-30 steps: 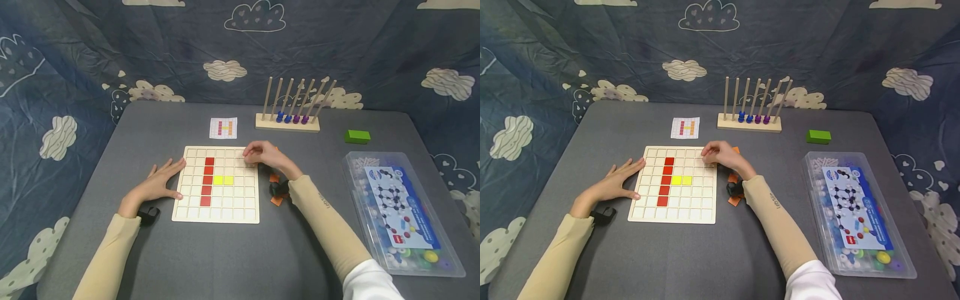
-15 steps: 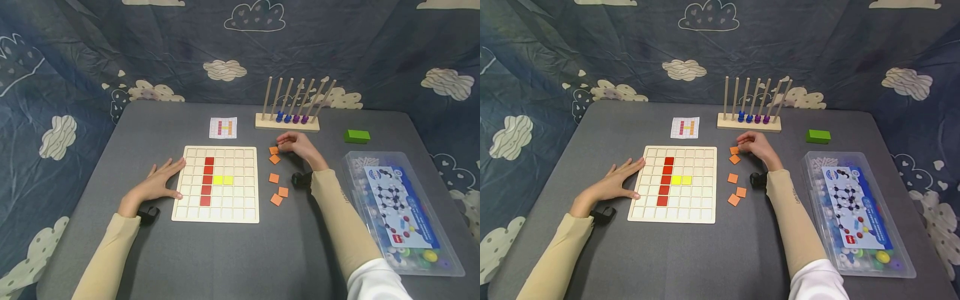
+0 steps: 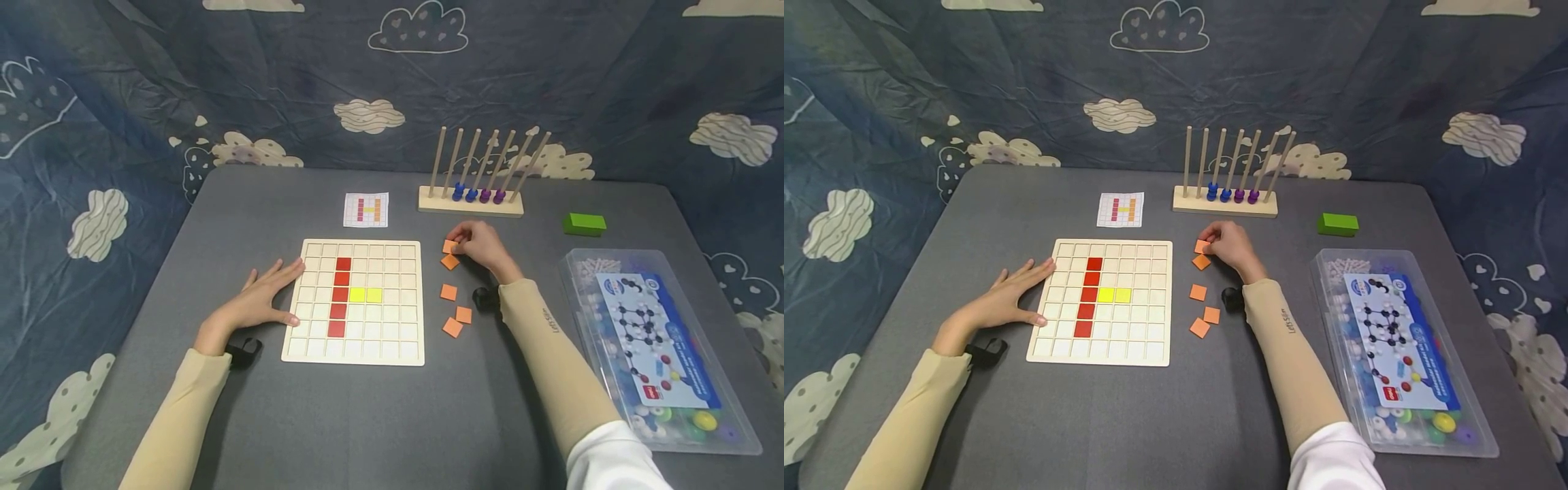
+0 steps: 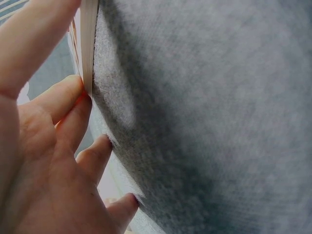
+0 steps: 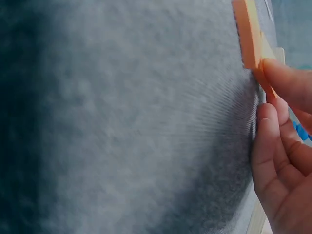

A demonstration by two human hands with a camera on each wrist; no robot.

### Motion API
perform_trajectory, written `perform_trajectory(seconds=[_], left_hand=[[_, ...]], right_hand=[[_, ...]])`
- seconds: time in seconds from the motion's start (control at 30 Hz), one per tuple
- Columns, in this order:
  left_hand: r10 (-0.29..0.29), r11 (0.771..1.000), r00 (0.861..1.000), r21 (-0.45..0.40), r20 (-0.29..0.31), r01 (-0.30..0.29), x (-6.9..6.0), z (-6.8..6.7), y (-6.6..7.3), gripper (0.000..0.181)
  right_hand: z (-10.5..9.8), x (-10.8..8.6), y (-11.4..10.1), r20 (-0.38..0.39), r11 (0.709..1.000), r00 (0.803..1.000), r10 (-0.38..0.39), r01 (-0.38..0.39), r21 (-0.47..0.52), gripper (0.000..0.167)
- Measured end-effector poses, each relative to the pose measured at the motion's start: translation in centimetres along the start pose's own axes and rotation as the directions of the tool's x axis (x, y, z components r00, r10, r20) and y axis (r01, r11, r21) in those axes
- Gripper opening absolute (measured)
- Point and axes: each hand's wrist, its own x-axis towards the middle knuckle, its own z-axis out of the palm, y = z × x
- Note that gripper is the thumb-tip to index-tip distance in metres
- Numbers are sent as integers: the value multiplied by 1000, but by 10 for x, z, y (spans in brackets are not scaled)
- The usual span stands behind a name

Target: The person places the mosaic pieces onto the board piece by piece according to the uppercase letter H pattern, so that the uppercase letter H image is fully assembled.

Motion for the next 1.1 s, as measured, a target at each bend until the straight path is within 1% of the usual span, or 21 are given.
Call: perform_trajectory(seconds=[0.17, 0.3, 0.37, 0.5, 0.67, 0.77, 0.87, 1.0, 1.1], left_hand=[[2, 1000, 1000, -2, 0, -2, 0, 0, 0, 111], [2, 1000, 1000, -4, -1, -2, 0, 1, -1, 111], [0, 1000, 1000, -4, -2, 0, 0, 1, -1, 111], [-1, 1000, 1000, -8, -5, 0, 0, 1, -1, 111], [-8, 1000, 1000, -3, -9, 8, 1, 2, -1, 112], [-12, 1000, 1000, 1, -9, 12, 2, 2, -1, 112], [-15, 1000, 1000, 2, -7, 15, 2, 3, -2, 112], [-17, 1000, 1000, 1, -9, 17, 2, 3, -2, 112], [-16, 1000, 1000, 1, -10, 16, 2, 3, -2, 112]], right_hand=[[-6, -1, -2, 21, 999, 1000, 10, -11, 41, 15], [-8, -1, -5, 51, 993, 999, 6, -12, 118, 16], [-7, -2, -9, 77, 986, 997, -11, -2, 166, 17], [2, -4, -24, 141, 970, 988, -64, 28, 243, 18], [25, -3, -42, 199, 962, 973, -115, 59, 267, 14], [39, -1, -49, 202, 969, 970, -139, 91, 229, 10], [51, -1, -57, 192, 981, 969, -159, 132, 145, 7], [59, -1, -67, 197, 988, 968, -154, 151, 28, 5], [62, -1, -72, 204, 984, 967, -155, 169, -51, 5]])
